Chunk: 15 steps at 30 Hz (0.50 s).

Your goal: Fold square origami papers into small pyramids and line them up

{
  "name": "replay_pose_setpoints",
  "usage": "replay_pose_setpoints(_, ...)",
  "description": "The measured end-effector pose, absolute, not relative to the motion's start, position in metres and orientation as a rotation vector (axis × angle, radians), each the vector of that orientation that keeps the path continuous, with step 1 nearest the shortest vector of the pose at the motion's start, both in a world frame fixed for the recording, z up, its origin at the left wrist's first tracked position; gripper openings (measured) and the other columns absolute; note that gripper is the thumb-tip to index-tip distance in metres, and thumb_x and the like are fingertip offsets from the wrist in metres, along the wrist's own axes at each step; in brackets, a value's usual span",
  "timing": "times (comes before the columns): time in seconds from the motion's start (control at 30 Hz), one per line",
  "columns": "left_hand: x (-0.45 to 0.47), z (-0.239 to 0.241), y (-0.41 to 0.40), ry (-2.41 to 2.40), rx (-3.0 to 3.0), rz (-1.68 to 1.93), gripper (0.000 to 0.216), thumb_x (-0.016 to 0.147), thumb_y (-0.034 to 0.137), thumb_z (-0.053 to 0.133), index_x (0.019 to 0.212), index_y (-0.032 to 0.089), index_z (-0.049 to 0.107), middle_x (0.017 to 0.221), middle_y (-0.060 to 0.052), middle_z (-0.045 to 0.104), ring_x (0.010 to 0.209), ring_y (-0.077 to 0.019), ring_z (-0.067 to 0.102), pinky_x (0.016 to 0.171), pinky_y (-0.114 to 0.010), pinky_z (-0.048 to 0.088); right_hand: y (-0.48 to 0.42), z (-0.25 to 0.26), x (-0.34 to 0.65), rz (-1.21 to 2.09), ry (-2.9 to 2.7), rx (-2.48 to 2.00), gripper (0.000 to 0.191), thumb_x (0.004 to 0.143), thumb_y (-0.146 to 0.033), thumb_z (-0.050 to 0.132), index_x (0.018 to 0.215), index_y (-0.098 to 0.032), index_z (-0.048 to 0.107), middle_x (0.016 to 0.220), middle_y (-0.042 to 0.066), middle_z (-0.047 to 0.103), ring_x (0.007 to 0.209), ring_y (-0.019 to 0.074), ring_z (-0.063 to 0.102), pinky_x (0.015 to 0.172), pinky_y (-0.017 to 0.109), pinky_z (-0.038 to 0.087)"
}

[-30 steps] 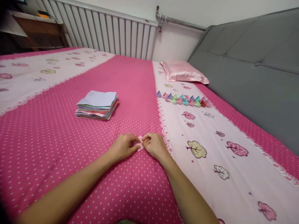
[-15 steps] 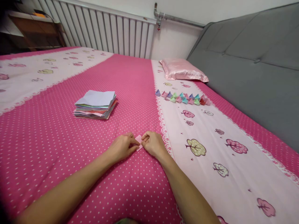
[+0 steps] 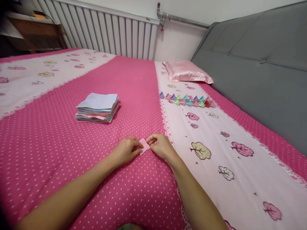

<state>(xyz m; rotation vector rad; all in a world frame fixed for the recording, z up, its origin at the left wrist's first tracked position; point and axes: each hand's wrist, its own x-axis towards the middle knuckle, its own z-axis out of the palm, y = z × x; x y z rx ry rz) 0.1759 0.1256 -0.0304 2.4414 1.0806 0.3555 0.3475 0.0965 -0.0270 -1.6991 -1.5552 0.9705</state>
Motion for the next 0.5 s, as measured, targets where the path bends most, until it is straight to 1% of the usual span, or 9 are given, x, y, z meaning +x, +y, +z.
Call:
replay_pose_setpoints(0.1,0.176,-0.031,0.126,1.068,2.421,0.379,0.02,0.076,0.023,0.052,0.088,0.018,0.068,0.081,-0.006,0.063,0.071,-0.0157,0.057,0.065,-0.026,0.042,0.097,-0.031,0.345,1.014,-1.551,-1.577,0.022,0.068,-0.012,0.053,0.086,-0.013,0.066,0.08,0.006,0.068,0.07,0.0131,0.062,0.065,0.024,0.048)
replay_pose_setpoints(0.2,0.175,-0.032,0.127,1.078,2.395,0.413,0.016,0.074,0.023,0.054,0.084,0.016,0.065,0.08,-0.005,0.063,0.07,-0.0152,0.056,0.064,-0.025,0.041,0.095,-0.034,0.34,1.052,-1.61,-1.546,0.026,0.069,-0.012,0.053,0.091,-0.014,0.066,0.085,0.006,0.069,0.074,0.0137,0.063,0.068,0.025,0.048)
replay_pose_setpoints(0.33,0.174,-0.032,0.127,1.108,2.365,0.407,0.014,0.073,0.025,0.057,0.08,0.015,0.064,0.078,-0.005,0.064,0.069,-0.0146,0.056,0.063,-0.024,0.041,0.093,-0.033,0.337,0.953,-1.711,-1.584,0.027,0.071,-0.01,0.051,0.091,-0.017,0.067,0.083,0.004,0.07,0.069,0.0139,0.062,0.065,0.025,0.047)
replay_pose_setpoints(0.5,0.173,-0.026,0.125,1.191,2.407,0.348,0.018,0.073,0.028,0.057,0.081,0.016,0.067,0.079,-0.006,0.063,0.068,-0.0158,0.057,0.063,-0.026,0.041,0.092,-0.03,0.337,0.765,-1.925,-1.62,0.027,0.075,-0.013,0.052,0.092,-0.024,0.07,0.087,0.003,0.068,0.073,0.0156,0.059,0.07,0.028,0.044)
